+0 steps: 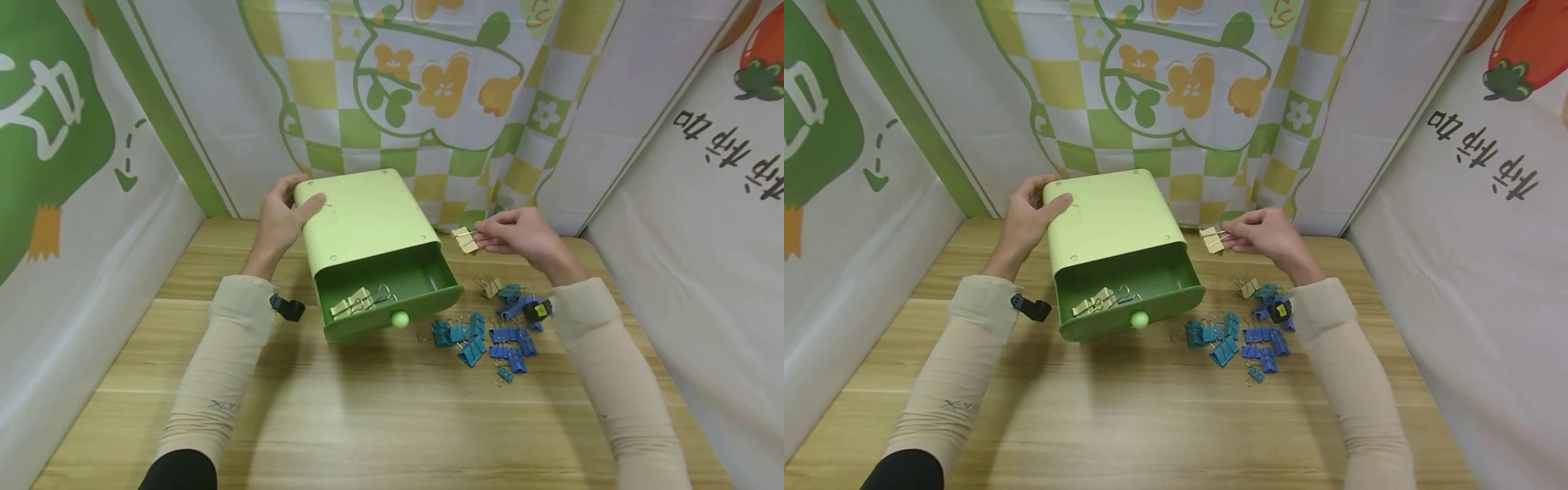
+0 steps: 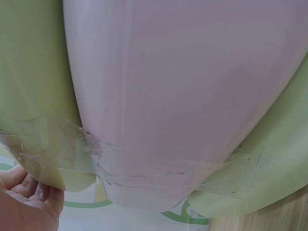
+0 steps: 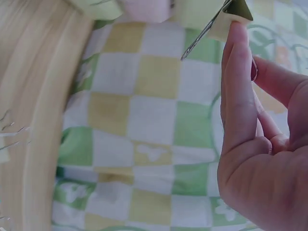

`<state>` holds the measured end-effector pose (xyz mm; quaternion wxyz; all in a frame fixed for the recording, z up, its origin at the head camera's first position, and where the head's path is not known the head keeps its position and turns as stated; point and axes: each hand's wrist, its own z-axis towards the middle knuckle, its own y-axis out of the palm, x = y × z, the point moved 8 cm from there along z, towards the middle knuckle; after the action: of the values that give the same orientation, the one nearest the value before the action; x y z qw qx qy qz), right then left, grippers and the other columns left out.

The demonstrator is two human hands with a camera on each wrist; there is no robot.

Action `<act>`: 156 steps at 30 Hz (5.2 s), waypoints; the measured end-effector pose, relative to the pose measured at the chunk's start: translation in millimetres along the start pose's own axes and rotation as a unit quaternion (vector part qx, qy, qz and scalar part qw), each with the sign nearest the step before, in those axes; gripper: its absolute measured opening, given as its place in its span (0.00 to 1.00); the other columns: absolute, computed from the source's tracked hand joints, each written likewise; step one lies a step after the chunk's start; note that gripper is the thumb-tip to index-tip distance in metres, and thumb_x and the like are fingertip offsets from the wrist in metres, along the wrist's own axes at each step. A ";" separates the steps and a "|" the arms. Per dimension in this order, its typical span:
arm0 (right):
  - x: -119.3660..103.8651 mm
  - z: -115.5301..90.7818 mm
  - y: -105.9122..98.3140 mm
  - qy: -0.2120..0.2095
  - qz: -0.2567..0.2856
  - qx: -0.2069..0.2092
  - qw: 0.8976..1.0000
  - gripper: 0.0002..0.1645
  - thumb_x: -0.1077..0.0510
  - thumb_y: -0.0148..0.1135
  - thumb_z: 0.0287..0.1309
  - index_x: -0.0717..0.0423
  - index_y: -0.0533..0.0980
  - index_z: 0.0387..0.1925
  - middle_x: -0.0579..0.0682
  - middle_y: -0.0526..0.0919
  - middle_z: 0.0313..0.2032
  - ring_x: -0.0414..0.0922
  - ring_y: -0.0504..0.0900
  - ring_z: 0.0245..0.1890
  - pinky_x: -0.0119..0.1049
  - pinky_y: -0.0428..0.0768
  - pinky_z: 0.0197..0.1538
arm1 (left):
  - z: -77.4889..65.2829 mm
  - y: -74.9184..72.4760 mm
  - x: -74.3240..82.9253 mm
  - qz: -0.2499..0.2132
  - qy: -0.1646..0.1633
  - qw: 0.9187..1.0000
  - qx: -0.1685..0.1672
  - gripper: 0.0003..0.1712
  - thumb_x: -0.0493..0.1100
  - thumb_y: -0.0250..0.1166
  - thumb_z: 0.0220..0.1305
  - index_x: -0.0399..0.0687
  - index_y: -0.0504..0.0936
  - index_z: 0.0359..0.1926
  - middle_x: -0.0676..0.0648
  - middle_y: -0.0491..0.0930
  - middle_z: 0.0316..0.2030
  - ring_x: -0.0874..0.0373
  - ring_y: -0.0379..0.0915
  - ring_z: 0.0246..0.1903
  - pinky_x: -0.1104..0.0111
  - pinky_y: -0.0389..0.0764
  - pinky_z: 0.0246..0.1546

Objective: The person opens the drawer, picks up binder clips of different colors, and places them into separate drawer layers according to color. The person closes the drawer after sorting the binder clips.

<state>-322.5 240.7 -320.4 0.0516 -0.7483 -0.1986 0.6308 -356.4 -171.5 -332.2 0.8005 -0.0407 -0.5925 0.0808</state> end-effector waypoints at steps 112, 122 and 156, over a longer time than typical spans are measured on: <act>-54.9 -37.9 17.4 -0.147 -0.335 0.082 0.927 0.12 0.55 0.69 0.70 0.55 0.89 0.48 0.56 0.93 0.43 0.51 0.91 0.41 0.52 0.86 0.52 | 0.7 0.5 -1.0 0.011 -0.003 1.000 0.011 0.37 0.52 0.70 0.69 0.43 0.71 0.73 0.38 0.76 0.68 0.52 0.75 0.62 0.72 0.80 0.56; -7.7 3.4 19.4 -0.133 -0.412 0.006 0.901 0.18 0.59 0.68 0.71 0.66 0.84 0.56 0.62 0.90 0.49 0.58 0.90 0.50 0.51 0.88 0.56 | -0.7 1.6 1.5 0.009 -0.001 1.000 0.010 0.38 0.52 0.70 0.69 0.42 0.70 0.73 0.39 0.76 0.68 0.53 0.75 0.61 0.72 0.80 0.57; 96.8 58.4 8.7 -0.125 -0.497 -0.056 0.857 0.11 0.65 0.73 0.63 0.67 0.87 0.45 0.63 0.90 0.45 0.57 0.88 0.46 0.52 0.88 0.53 | -1.3 0.7 -0.1 0.008 -0.005 1.000 0.012 0.37 0.52 0.70 0.70 0.44 0.70 0.74 0.39 0.75 0.69 0.51 0.74 0.64 0.69 0.79 0.60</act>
<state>-364.7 257.7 -424.2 0.2910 -0.4663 -0.5835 0.5978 -355.2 -170.8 -332.8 0.7970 -0.0360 -0.5954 0.0945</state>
